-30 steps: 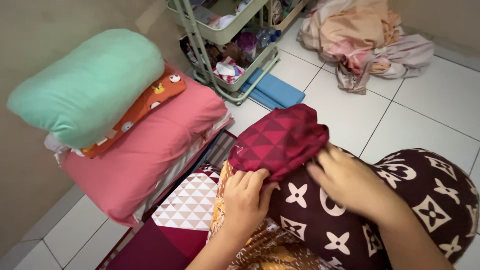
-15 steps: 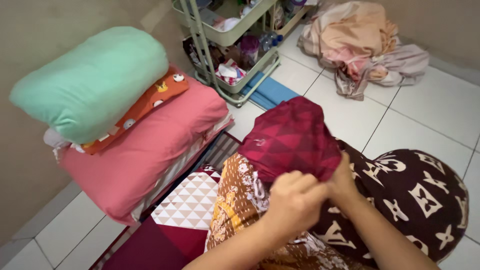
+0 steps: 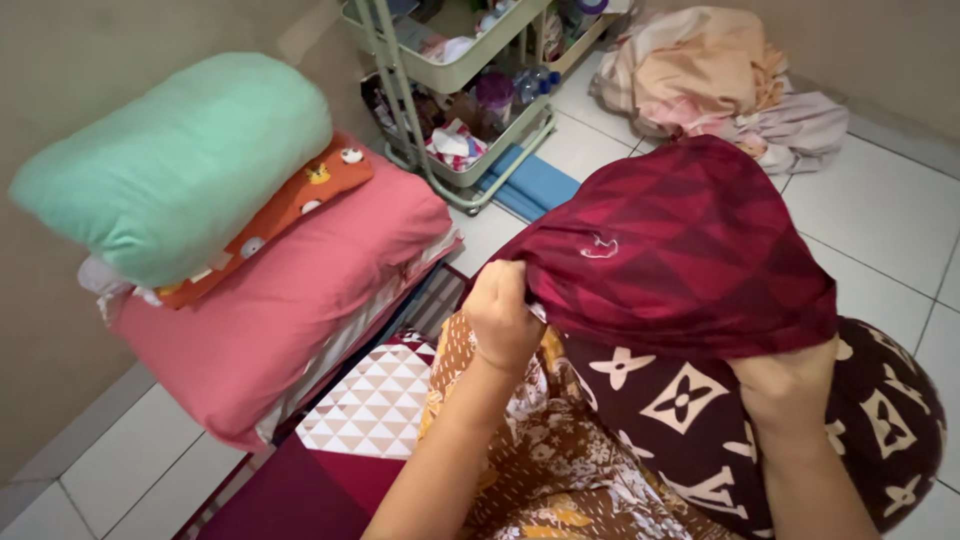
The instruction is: The person pulls a pink fabric cover over a patterned bolster, removes the pink cover, and then pulls a maroon fabric cover over the bolster by hand.
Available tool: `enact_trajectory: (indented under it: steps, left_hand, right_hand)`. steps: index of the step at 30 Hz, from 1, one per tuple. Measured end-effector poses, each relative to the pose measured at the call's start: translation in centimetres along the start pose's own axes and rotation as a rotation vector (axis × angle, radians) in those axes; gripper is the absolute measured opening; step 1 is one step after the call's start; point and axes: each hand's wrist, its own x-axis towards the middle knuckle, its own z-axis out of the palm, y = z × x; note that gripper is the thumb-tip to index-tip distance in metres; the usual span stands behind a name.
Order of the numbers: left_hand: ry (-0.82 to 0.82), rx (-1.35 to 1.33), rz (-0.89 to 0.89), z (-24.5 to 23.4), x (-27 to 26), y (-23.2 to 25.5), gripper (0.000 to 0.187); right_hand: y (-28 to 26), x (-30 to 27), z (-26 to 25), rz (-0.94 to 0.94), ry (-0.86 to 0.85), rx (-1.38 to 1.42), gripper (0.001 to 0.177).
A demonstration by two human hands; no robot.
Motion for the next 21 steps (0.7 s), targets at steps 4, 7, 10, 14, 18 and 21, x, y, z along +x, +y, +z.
enact_trajectory:
  steps: [4,7,10,14,18,21]
  left_hand:
    - [-0.187,-0.104,-0.227,1.7,-3.4,0.1,0.012]
    - [-0.351,-0.279,-0.254,1.1,-2.2,1.7,0.014]
    - [-0.316,-0.564,-0.056,-0.1,-0.3,4.9,0.021]
    - [-0.251,-0.652,0.050,0.8,3.6,6.7,0.038]
    - [-0.224,-0.563,-0.011,1.5,4.6,6.0,0.043]
    - [-0.234,-0.444,-0.024,1.7,4.9,5.5,0.033]
  right_hand:
    - [1.9,1.5,-3.5,0.018,0.081,0.072,0.048]
    - [4.7,2.9,-5.5,0.012,0.136,0.119,0.054]
    - [6.6,0.8,-6.9,0.093,0.153,0.158,0.060]
    - [8.1,2.0,-6.9,0.102,0.144,0.213,0.067]
    - [7.7,2.1,-6.2,0.131,0.133,0.246,0.075]
    - [8.8,1.8,-6.4,0.112,0.092,0.235,0.084]
